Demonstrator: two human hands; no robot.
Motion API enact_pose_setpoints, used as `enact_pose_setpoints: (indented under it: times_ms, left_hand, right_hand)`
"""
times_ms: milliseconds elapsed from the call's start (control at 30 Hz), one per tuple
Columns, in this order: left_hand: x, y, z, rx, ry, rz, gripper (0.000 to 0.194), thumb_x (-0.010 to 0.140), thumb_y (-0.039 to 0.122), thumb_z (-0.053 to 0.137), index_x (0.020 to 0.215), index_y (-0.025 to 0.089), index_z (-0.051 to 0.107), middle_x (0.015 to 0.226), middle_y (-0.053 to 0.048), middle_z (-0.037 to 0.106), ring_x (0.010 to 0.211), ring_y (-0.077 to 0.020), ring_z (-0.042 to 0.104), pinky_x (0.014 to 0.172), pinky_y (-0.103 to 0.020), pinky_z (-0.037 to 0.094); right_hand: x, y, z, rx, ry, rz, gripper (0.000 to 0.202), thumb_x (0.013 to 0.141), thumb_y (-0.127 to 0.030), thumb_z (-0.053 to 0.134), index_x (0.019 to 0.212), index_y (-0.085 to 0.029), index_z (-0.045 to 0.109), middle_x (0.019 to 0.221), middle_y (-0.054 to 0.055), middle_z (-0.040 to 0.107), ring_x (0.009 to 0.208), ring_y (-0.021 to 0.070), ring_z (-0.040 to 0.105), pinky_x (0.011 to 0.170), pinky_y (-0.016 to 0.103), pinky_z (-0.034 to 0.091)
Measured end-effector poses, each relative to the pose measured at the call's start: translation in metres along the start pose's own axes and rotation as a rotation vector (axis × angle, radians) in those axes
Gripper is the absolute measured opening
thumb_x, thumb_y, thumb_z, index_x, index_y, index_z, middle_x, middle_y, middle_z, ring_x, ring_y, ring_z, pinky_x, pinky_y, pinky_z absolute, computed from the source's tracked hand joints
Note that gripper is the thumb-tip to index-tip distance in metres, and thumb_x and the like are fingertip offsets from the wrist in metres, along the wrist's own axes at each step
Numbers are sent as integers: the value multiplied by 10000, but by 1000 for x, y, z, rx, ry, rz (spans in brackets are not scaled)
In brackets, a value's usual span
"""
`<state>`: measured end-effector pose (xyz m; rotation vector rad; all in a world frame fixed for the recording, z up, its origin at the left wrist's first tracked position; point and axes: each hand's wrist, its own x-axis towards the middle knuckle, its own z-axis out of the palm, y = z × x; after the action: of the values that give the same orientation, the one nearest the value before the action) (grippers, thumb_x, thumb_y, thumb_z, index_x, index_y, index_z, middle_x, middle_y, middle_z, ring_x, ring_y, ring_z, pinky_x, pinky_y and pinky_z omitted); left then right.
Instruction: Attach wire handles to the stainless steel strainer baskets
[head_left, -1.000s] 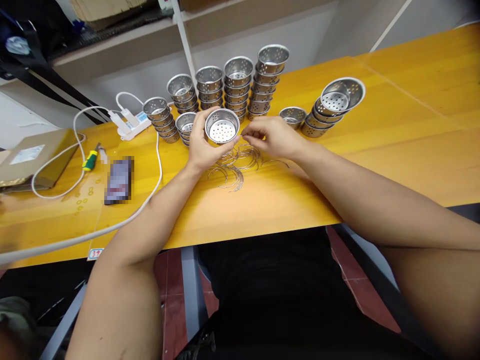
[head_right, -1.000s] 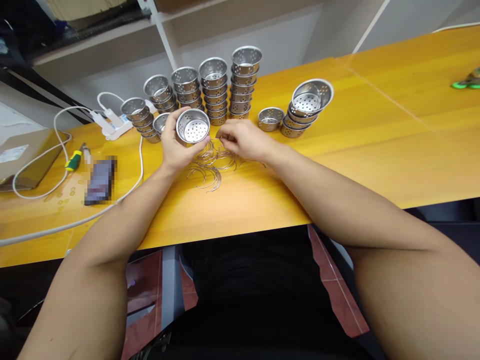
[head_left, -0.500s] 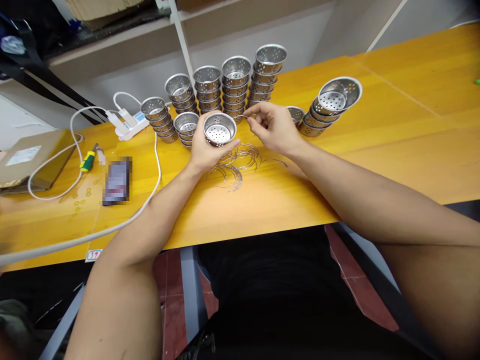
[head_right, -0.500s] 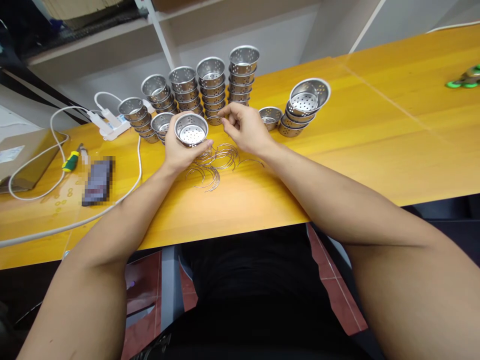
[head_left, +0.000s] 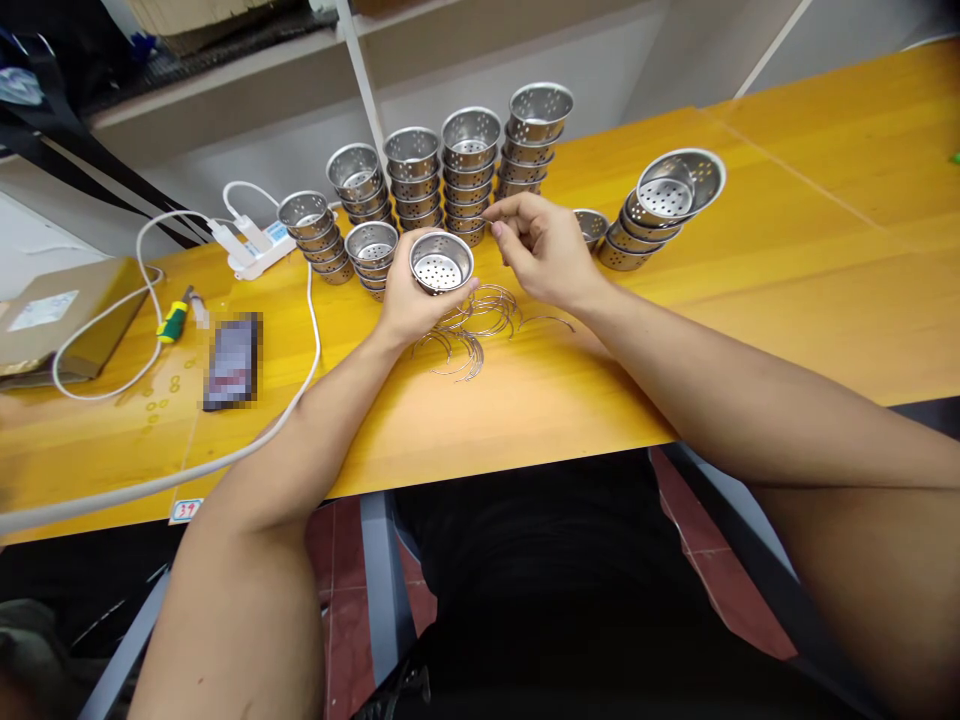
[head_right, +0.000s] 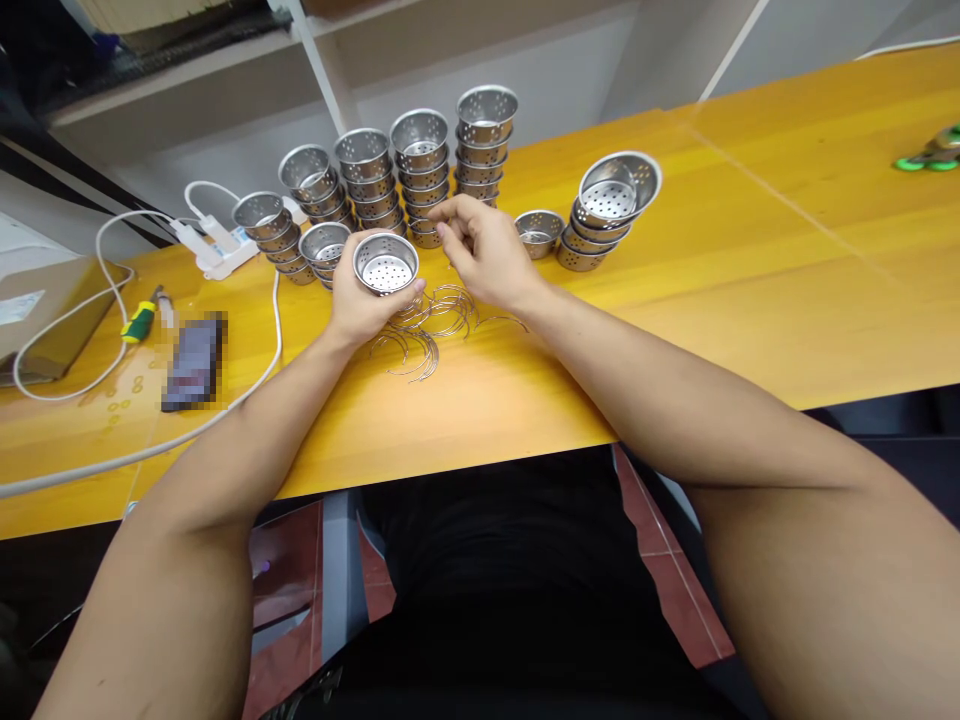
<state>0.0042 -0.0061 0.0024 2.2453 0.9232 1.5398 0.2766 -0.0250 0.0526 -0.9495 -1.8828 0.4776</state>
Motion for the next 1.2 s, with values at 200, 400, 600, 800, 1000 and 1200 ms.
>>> enact_pose_setpoints:
  times_ms: [200,400,600,800,1000,1200]
  left_hand:
    - [-2,-13,3,-18,-38,4,1074,886,942,963,1673,361,520,1565,-115,758,1527,-374,792,1420,-635,604]
    - [-2,-27,4,-5,-47,41,1035,990,903,878,1783,376,472,1712,-142,677,1630,-395,728,1445,-631,585]
    - [-3,-18,6,-7,-6,29,1007,905,902,976,1646,364,557,1565,-107,713,1541,-373,761,1410,-646,611]
    - [-2,-13,5,-30,-29,4,1101,861,907,1013,1671,370,494,1565,-100,728,1532,-376,783,1429,-651,602]
    - [-1,-5,3,26,-48,-5,983,988,829,943,1751,381,516,1704,-128,669,1674,-401,698,1495,-651,550]
    - [-3,-8,7,19,3,-16,937,904,823,1031,1605,340,641,1567,-102,702,1593,-387,725,1476,-668,556]
  right_hand:
    - [-3,-10,1,-16,-19,16,764,1202,-943,518,1523,-304,789,942,82,769,928,337,790,903,517,712]
    - [1,-2,0,18,43,27,783,1165,-997,533,1395,-304,815,895,75,740,837,321,761,848,536,715]
    - [-1,-13,1,33,37,10,742,1149,-983,585,1352,-304,807,823,54,645,806,306,687,811,520,681]
    - [-8,-32,2,5,1,27,657,1182,-889,603,1349,-294,825,824,42,649,793,284,651,833,508,677]
    - [-7,-30,0,-58,5,10,542,1201,-788,632,1351,-306,827,846,52,664,841,312,670,897,524,665]
    - [-7,-35,-1,-109,-10,-25,442,1210,-656,661,1289,-265,851,830,35,685,791,264,637,884,464,606]
